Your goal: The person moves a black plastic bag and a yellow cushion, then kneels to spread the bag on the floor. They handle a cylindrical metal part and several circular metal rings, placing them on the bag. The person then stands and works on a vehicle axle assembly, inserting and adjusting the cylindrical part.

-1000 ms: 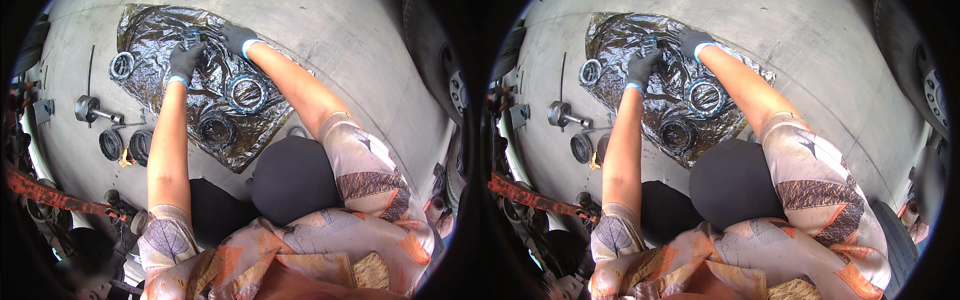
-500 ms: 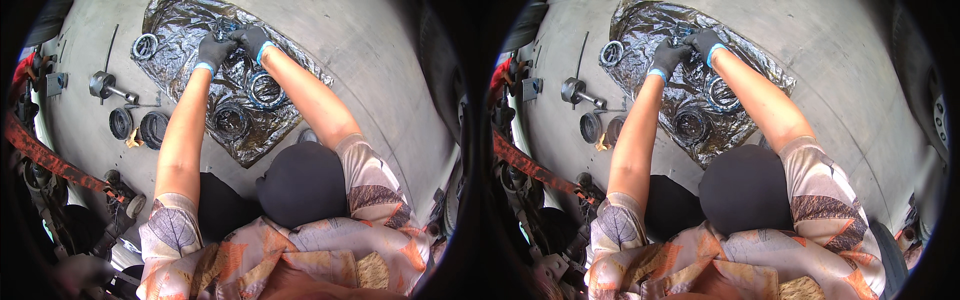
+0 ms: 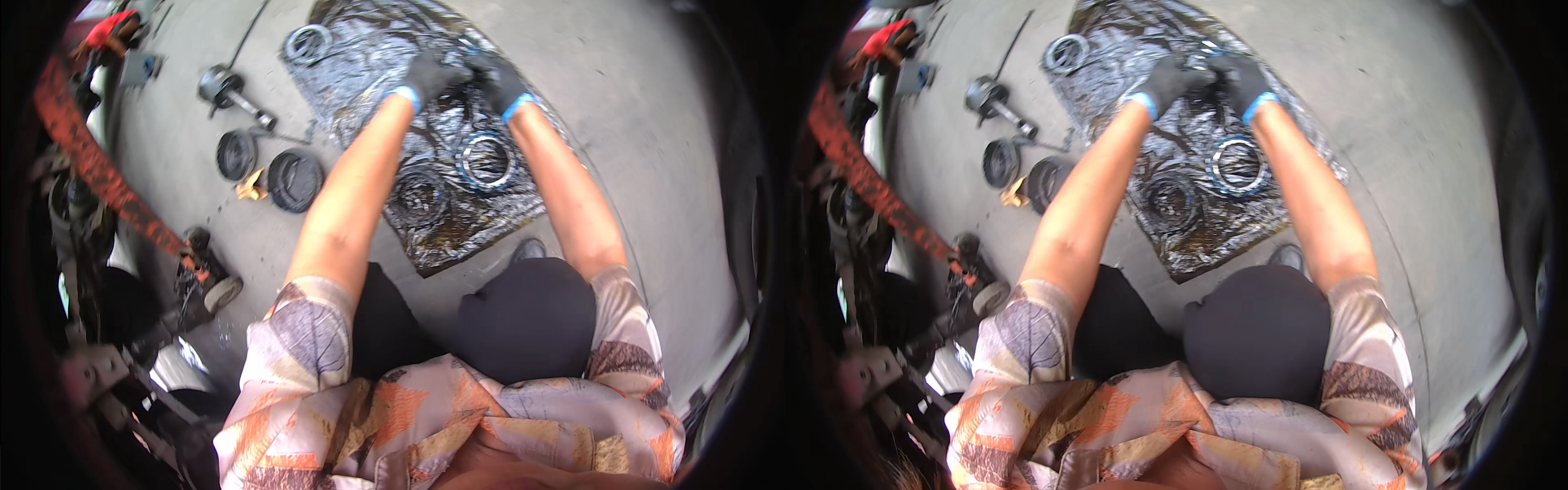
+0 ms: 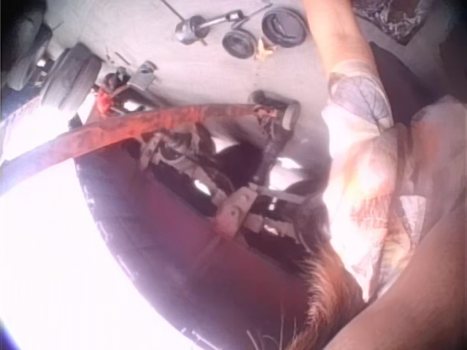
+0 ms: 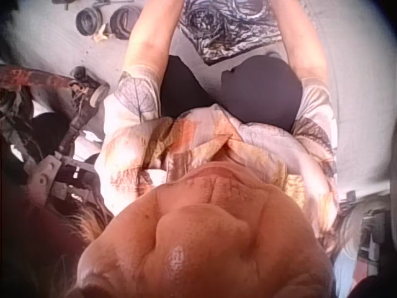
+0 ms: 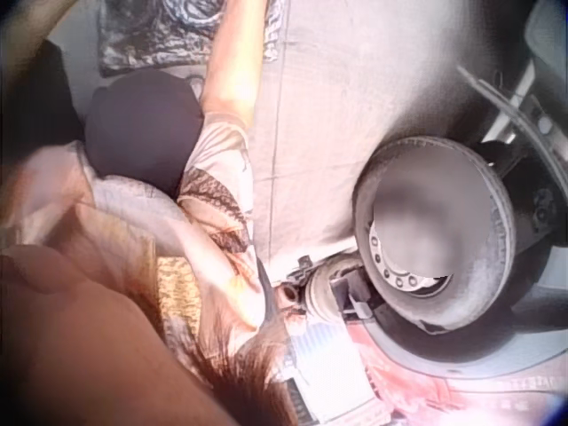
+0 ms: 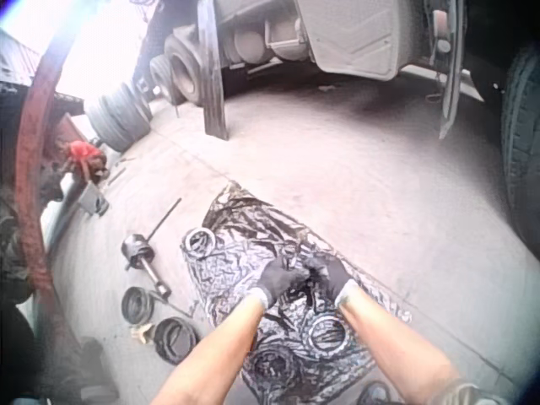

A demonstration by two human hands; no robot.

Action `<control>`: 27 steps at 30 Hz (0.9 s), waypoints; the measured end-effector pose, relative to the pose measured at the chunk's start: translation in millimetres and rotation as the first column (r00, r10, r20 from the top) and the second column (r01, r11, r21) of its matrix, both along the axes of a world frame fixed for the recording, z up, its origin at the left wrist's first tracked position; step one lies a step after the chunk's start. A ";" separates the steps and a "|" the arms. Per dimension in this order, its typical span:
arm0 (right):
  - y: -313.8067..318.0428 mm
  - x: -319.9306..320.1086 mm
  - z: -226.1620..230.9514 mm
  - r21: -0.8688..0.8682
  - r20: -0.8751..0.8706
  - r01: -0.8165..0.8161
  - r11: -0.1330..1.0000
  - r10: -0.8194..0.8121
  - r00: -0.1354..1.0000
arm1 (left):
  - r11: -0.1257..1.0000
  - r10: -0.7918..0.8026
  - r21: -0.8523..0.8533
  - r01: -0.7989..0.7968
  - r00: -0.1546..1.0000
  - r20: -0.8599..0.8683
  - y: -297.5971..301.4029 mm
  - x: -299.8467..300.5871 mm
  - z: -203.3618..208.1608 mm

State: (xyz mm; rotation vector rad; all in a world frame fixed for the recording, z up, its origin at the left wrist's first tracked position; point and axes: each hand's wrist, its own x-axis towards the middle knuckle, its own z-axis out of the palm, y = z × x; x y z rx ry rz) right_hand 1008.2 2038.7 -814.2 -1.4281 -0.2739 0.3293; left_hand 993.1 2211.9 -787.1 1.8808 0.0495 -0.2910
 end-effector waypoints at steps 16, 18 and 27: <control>-12.3 -8.5 -29.9 0.235 -0.521 0.145 0.961 -0.002 0.854 | 0.914 -0.202 0.369 0.170 0.978 0.050 -1.2 4.7 -14.8; -3.8 -23.3 12.3 0.368 -0.535 0.233 0.900 0.000 0.845 | 0.906 -0.213 0.389 0.164 0.973 0.085 -2.2 -1.2 -7.8; -15.8 -11.2 89.3 0.163 -0.277 0.304 0.939 -0.252 0.927 | 0.438 -0.484 0.811 0.387 0.862 -0.150 15.7 -20.3 -12.1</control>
